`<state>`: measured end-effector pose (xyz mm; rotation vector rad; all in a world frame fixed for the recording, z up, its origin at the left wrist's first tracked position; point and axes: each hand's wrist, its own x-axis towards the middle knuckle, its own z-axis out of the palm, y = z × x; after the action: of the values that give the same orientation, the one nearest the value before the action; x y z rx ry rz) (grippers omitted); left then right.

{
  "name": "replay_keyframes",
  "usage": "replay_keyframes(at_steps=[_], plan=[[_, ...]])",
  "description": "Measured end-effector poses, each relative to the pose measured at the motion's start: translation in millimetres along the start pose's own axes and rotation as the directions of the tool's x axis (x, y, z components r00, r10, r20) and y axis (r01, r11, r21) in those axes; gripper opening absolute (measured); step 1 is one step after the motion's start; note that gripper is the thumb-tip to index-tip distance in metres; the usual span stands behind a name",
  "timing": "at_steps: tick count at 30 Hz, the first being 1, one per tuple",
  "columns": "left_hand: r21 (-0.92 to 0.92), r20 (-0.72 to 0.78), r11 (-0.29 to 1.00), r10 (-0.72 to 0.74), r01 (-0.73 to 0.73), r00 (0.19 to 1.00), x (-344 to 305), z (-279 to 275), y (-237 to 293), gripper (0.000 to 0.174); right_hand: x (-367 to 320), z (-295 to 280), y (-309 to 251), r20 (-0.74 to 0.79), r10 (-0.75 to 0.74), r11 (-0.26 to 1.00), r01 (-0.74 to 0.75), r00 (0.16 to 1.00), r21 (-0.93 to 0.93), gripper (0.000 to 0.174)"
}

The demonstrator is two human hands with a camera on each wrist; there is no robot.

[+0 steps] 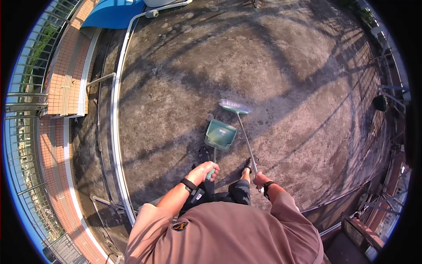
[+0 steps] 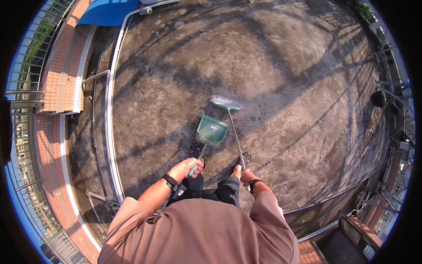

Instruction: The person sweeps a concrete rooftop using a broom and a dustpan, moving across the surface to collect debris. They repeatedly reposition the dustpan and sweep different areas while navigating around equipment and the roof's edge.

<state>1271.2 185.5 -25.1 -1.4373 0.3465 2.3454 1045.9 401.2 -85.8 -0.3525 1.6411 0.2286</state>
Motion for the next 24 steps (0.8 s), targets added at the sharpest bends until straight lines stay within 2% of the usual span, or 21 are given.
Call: replay_keyframes(at_steps=[2,3,4,6,7,9,10,11,13,14,16,17,21,24], plan=[[0.048,0.020,0.999,-0.006,0.005,1.000,0,2,5,0.010,-19,35,49,0.072,0.025,0.990,-0.015,0.997,-0.140,0.030],[0.046,0.016,0.999,-0.006,0.005,1.000,-1,4,6,0.010,-48,42,56,0.127,0.033,0.994,-0.019,0.991,-0.110,0.030],[0.048,0.012,0.999,-0.010,0.010,1.000,-3,5,7,0.010,-34,65,91,0.137,0.022,1.000,-0.023,0.990,0.001,0.027],[0.093,0.042,0.996,0.001,-0.005,0.999,-3,1,5,0.010,-66,80,108,-0.084,-0.189,0.981,0.185,0.978,-0.051,0.023],[0.083,0.033,0.997,0.004,-0.007,0.999,-4,1,6,0.010,-79,83,109,-0.101,-0.179,0.984,0.177,0.979,-0.026,0.023],[0.071,0.039,0.997,-0.002,0.000,0.999,-7,0,9,0.009,-100,93,111,-0.189,-0.199,0.893,0.257,0.962,0.368,0.020],[0.113,0.044,0.993,-0.027,0.022,0.999,-8,0,11,0.009,-108,104,110,-0.203,-0.180,0.878,0.251,0.962,0.409,0.020],[0.130,0.008,0.991,-0.044,0.042,0.999,-14,5,16,0.008,-113,112,108,-0.213,-0.164,0.813,0.254,0.963,0.524,0.020],[0.178,-0.013,0.981,-0.077,0.078,0.997,-25,17,30,0.009,-138,103,95,-0.193,-0.115,0.633,0.222,0.974,0.741,0.021],[0.211,-0.017,0.972,-0.097,0.099,0.995,-35,29,35,0.009,-148,98,90,-0.239,-0.079,0.582,0.239,0.968,0.777,0.021],[0.301,-0.014,0.954,0.008,-0.003,1.000,-52,55,44,0.011,-153,88,90,-0.260,-0.033,0.488,0.242,0.965,0.838,0.021],[0.327,-0.034,0.933,-0.150,0.153,0.988,-22,43,48,0.011,-145,83,96,-0.287,-0.017,0.465,0.262,0.958,0.846,0.022],[0.372,-0.001,0.904,-0.225,0.209,0.974,0,93,68,0.012,-97,42,128,-0.379,0.031,0.309,0.352,0.925,0.884,0.021],[0.353,-0.063,0.900,-0.249,0.255,0.966,22,132,83,0.011,-68,-25,160,-0.473,0.082,0.310,0.429,0.877,0.849,0.022]])
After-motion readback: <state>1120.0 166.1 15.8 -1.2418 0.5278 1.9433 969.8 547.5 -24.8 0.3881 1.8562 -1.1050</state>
